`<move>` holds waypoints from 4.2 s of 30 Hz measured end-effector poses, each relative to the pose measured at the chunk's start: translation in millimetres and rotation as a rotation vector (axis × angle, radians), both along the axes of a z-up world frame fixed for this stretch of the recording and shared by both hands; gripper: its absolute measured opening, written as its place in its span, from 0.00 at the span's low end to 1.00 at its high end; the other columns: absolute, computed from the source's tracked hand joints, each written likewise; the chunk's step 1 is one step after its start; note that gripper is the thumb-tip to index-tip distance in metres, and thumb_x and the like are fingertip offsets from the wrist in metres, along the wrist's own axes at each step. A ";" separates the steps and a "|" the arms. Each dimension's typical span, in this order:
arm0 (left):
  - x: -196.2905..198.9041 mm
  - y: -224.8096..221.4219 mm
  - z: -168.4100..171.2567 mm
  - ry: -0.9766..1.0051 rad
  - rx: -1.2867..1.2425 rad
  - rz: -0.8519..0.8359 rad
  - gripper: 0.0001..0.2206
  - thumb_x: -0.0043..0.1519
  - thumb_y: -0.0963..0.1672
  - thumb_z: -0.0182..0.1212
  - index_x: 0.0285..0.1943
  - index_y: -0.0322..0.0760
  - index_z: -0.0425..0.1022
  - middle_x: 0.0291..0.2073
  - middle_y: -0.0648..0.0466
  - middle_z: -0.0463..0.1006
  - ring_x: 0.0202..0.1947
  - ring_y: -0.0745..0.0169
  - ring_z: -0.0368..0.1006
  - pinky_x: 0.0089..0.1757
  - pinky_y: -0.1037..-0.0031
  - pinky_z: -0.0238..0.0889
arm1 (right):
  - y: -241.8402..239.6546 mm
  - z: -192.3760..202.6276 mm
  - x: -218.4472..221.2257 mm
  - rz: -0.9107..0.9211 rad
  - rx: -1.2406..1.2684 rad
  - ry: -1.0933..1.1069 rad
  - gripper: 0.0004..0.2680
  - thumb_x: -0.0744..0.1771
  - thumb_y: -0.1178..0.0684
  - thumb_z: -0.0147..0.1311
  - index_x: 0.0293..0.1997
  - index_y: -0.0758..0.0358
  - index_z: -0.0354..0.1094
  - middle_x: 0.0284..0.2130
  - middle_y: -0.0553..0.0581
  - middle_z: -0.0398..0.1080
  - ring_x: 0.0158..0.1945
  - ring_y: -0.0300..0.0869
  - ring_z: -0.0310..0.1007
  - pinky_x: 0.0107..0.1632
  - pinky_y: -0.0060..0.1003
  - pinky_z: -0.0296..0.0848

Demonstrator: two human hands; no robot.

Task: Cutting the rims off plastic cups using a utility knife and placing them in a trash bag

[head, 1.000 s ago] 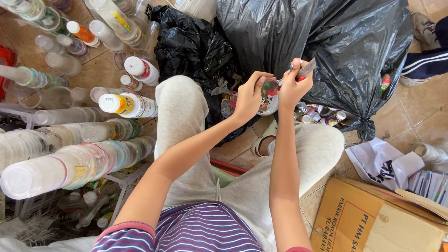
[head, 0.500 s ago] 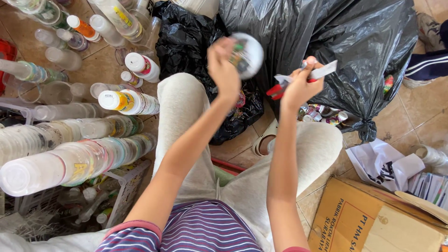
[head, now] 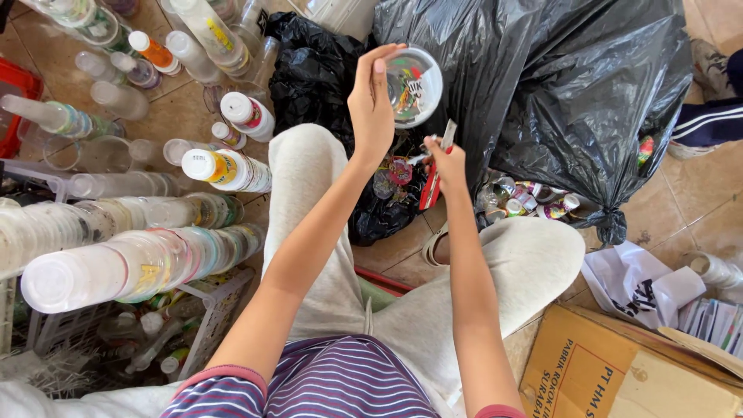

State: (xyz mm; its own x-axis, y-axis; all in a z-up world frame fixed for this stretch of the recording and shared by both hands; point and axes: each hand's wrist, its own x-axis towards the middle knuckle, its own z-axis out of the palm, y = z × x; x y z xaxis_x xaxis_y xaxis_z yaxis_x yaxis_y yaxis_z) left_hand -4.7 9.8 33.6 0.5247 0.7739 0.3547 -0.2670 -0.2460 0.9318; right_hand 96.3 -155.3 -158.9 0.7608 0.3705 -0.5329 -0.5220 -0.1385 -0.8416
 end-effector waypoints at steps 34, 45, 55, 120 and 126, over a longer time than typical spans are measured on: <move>3.0 -39.3 4.8 0.188 0.505 -0.127 0.10 0.72 0.41 0.46 0.59 0.37 0.71 0.54 0.57 0.77 0.61 0.58 0.68 0.64 0.62 0.50 | 12.4 165.5 -29.9 -0.032 -0.207 -1.181 0.10 0.65 0.56 0.68 0.28 0.65 0.66 0.19 0.48 0.65 0.21 0.36 0.57 0.28 0.30 0.63; 14.9 -27.3 -48.3 0.365 0.291 -0.356 0.10 0.70 0.47 0.53 0.57 0.47 0.76 0.40 0.58 0.68 0.42 0.57 0.68 0.50 0.59 0.58 | -16.4 149.3 -10.9 0.092 -0.135 -1.227 0.08 0.71 0.56 0.51 0.34 0.66 0.65 0.24 0.56 0.61 0.27 0.43 0.60 0.33 0.36 0.64; 23.2 -35.8 -80.3 0.472 0.062 -0.463 0.09 0.74 0.49 0.43 0.57 0.55 0.69 0.46 0.56 0.81 0.57 0.40 0.74 0.64 0.39 0.38 | -14.3 162.5 -19.5 0.203 -0.187 -1.358 0.15 0.68 0.42 0.67 0.46 0.58 0.66 0.31 0.61 0.66 0.34 0.58 0.72 0.40 0.46 0.73; 7.5 -22.2 -51.9 0.091 -0.416 0.306 0.11 0.77 0.46 0.38 0.57 0.41 0.67 0.48 0.46 0.78 0.54 0.52 0.73 0.55 0.60 0.64 | 75.5 16.4 48.3 -0.297 0.012 -0.284 0.12 0.68 0.45 0.63 0.33 0.61 0.67 0.16 0.50 0.62 0.16 0.35 0.64 0.17 0.27 0.64; 10.0 -21.5 -47.7 0.028 -0.421 0.192 0.11 0.77 0.45 0.39 0.60 0.38 0.66 0.53 0.48 0.76 0.60 0.56 0.69 0.59 0.60 0.60 | 51.4 -116.0 45.9 -0.084 -0.220 -0.326 0.12 0.63 0.46 0.72 0.27 0.58 0.70 0.11 0.54 0.65 0.10 0.39 0.66 0.13 0.31 0.64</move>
